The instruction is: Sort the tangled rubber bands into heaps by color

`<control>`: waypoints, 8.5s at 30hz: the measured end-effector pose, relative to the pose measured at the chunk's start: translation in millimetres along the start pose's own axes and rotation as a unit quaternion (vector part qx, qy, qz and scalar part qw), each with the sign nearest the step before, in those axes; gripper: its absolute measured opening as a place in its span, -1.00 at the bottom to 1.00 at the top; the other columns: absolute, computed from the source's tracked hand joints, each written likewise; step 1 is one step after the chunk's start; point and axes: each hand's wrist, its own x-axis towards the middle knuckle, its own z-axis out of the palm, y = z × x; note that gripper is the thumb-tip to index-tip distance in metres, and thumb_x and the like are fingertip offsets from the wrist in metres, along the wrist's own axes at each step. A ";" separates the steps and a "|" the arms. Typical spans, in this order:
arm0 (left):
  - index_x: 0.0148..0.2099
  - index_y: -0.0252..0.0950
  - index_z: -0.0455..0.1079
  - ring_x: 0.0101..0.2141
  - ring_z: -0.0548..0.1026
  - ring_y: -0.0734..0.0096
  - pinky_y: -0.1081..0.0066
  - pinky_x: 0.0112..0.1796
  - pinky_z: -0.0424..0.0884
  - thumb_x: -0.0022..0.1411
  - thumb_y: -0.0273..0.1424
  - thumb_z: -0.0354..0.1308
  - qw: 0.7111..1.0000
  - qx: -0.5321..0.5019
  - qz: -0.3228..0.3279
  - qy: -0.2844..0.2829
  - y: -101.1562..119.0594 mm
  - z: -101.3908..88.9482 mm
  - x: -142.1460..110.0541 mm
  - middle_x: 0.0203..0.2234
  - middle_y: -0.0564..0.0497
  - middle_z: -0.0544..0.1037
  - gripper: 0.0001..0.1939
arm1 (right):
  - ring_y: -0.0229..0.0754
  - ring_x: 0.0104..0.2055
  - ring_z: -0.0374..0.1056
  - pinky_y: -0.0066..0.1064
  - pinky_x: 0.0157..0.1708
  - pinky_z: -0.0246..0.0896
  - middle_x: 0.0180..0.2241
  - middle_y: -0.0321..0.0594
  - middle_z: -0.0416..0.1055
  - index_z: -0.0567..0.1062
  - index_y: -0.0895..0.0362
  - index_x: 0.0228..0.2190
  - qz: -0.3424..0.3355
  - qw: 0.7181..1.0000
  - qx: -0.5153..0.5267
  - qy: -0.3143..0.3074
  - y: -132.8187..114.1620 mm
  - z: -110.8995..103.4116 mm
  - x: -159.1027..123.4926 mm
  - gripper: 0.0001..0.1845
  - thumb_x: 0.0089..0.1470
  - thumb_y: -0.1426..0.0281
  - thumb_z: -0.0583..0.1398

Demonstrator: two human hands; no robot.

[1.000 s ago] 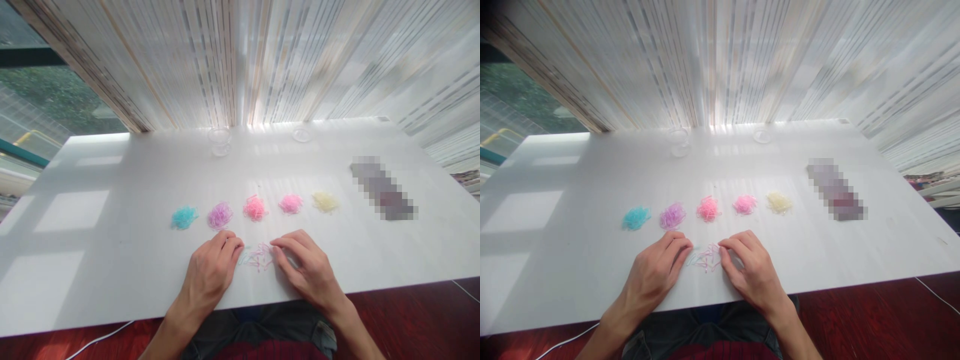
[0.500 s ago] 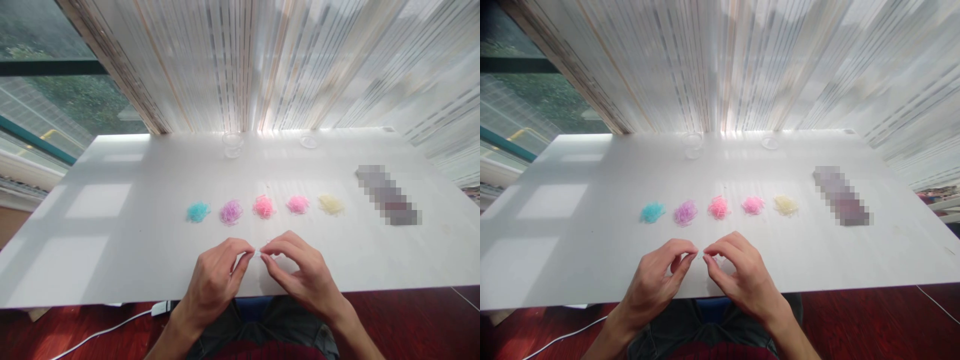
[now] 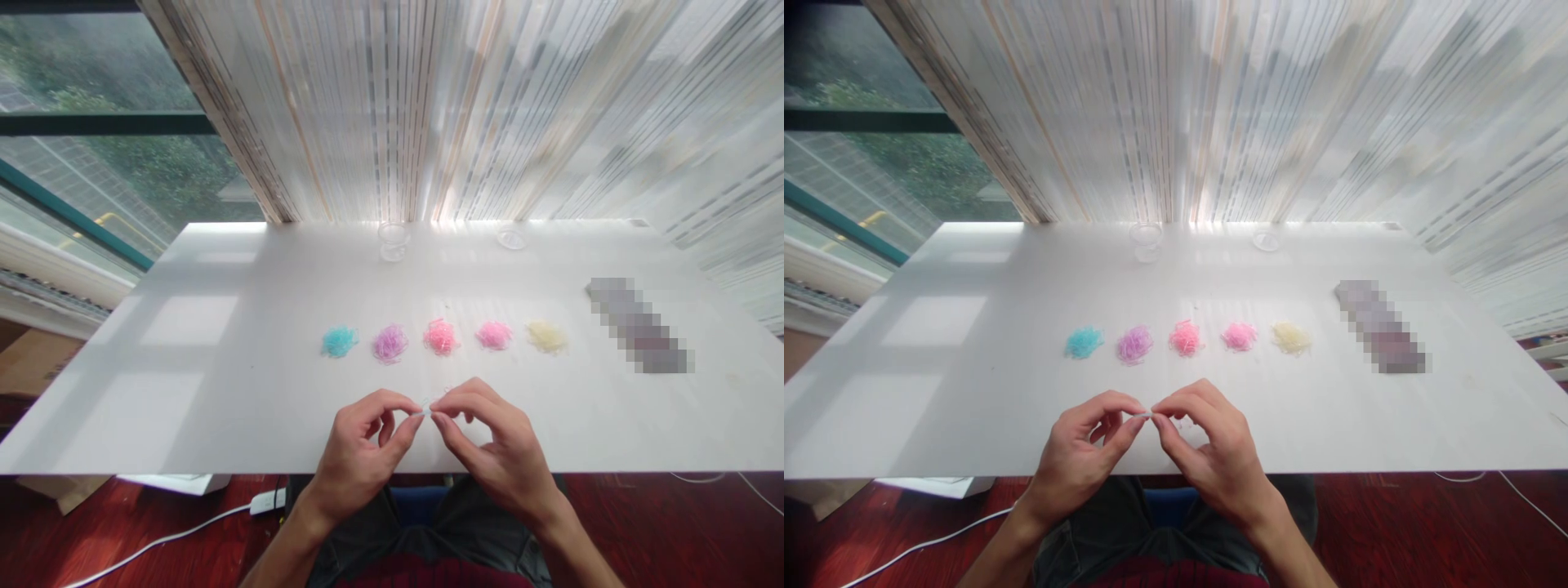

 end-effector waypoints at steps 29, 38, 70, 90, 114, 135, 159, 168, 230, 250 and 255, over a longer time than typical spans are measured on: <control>-0.12 -0.21 0.63 -0.41 0.62 0.42 0.47 -0.41 0.44 0.41 -0.39 0.22 0.824 0.540 0.131 0.108 -30.0 -97.7 43.1 -0.28 0.05 0.71 -0.86 | -0.16 -0.42 0.54 -0.40 -0.47 0.42 -0.39 -0.28 0.61 0.59 -0.02 -0.34 0.094 0.990 -0.094 0.041 47.8 -26.4 -6.4 -0.86 0.27 0.28 0.24; -0.08 -0.18 0.63 -0.50 0.54 0.49 0.46 -0.48 0.35 0.35 -0.37 0.31 0.816 0.558 0.105 0.111 -35.0 -98.8 42.3 -0.29 0.11 0.67 -0.88 | -0.18 -0.41 0.55 -0.43 -0.46 0.43 -0.38 -0.29 0.61 0.58 -0.01 -0.31 0.093 0.991 -0.095 0.036 50.3 -27.1 -9.0 -0.88 0.28 0.29 0.24; -0.20 -0.26 0.42 -0.52 0.50 0.45 0.41 -0.46 0.33 0.48 -0.49 0.04 0.867 0.460 0.192 -0.019 -14.1 11.4 10.4 -0.37 0.04 0.59 -0.82 | -0.24 -0.44 0.41 -0.41 -0.40 0.37 -0.39 -0.26 0.55 0.56 0.08 -0.27 0.081 0.994 -0.064 0.024 44.8 -25.7 -11.2 -0.89 0.31 0.41 0.20; -0.03 -0.26 0.38 -0.52 0.42 0.52 0.50 -0.40 0.42 0.44 -0.47 0.16 0.961 0.193 0.193 -0.032 -19.3 32.8 25.7 -0.30 0.02 0.62 -0.90 | -0.23 -0.38 0.44 -0.43 -0.37 0.38 -0.40 -0.25 0.52 0.57 0.10 -0.24 0.005 0.999 -0.048 -0.008 46.4 -24.8 -13.6 -0.90 0.30 0.49 0.23; -0.12 -0.27 0.48 -0.48 0.53 0.52 0.51 -0.44 0.38 0.39 -0.51 0.20 0.960 0.186 0.203 -0.044 -15.8 33.4 29.9 -0.39 0.06 0.64 -0.94 | -0.23 -0.31 0.44 -0.41 -0.31 0.40 -0.34 -0.25 0.50 0.52 0.09 -0.18 0.002 1.000 -0.025 -0.014 48.3 -24.2 -15.2 -0.86 0.25 0.55 0.26; -0.13 -0.24 0.45 -0.58 0.32 0.60 0.55 -0.51 0.33 0.37 -0.50 0.19 0.984 0.099 0.142 -0.033 -13.3 34.1 31.0 -0.39 0.09 0.56 -0.93 | -0.19 -0.33 0.43 -0.38 -0.34 0.39 -0.36 -0.22 0.51 0.50 0.09 -0.20 -0.030 0.997 -0.058 -0.029 48.3 -20.3 -16.8 -0.89 0.25 0.52 0.24; -0.13 -0.22 0.61 -0.57 0.33 0.58 0.51 -0.39 0.41 0.38 -0.37 0.23 0.918 0.365 0.048 0.147 -21.9 -71.5 30.1 -0.28 0.06 0.65 -0.88 | -0.24 -0.37 0.43 -0.41 -0.37 0.37 -0.38 -0.26 0.50 0.52 0.07 -0.24 0.002 0.999 -0.039 -0.009 45.9 -24.4 -13.7 -0.89 0.30 0.51 0.21; -0.10 -0.12 0.62 -0.51 0.46 0.50 0.48 -0.42 0.36 0.40 -0.36 0.20 0.859 0.493 0.037 0.133 -33.1 -83.2 33.6 -0.28 0.11 0.66 -0.85 | -0.23 -0.41 0.43 -0.40 -0.42 0.37 -0.41 -0.25 0.50 0.53 0.06 -0.27 0.009 0.999 -0.052 -0.012 45.0 -24.2 -11.3 -0.89 0.30 0.48 0.21; -0.08 -0.22 0.40 -0.42 0.54 0.48 0.49 -0.40 0.37 0.46 -0.52 0.09 0.954 0.260 0.131 -0.074 -0.7 24.1 11.0 -0.31 0.07 0.60 -0.89 | -0.16 -0.22 0.50 -0.33 -0.22 0.48 -0.25 -0.17 0.56 0.54 0.08 -0.10 -0.019 0.998 -0.052 -0.041 51.1 -21.4 -17.2 -0.81 0.29 0.54 0.22; -0.03 -0.19 0.47 -0.59 0.24 0.60 0.54 -0.52 0.28 0.35 -0.45 0.24 0.990 0.140 0.021 -0.017 -5.4 37.4 6.1 -0.33 0.11 0.60 -0.84 | -0.17 -0.24 0.48 -0.34 -0.26 0.47 -0.26 -0.19 0.54 0.55 0.07 -0.11 -0.030 0.998 -0.049 -0.036 49.3 -24.6 -16.9 -0.81 0.27 0.53 0.24; -0.12 -0.23 0.56 -0.60 0.23 0.61 0.56 -0.56 0.22 0.35 -0.41 0.25 0.995 0.095 -0.020 -0.008 -3.0 40.6 8.0 -0.44 0.11 0.58 -0.91 | -0.18 -0.25 0.49 -0.35 -0.27 0.48 -0.28 -0.20 0.54 0.56 0.06 -0.11 -0.027 0.998 -0.040 -0.028 50.3 -24.0 -17.2 -0.80 0.25 0.54 0.25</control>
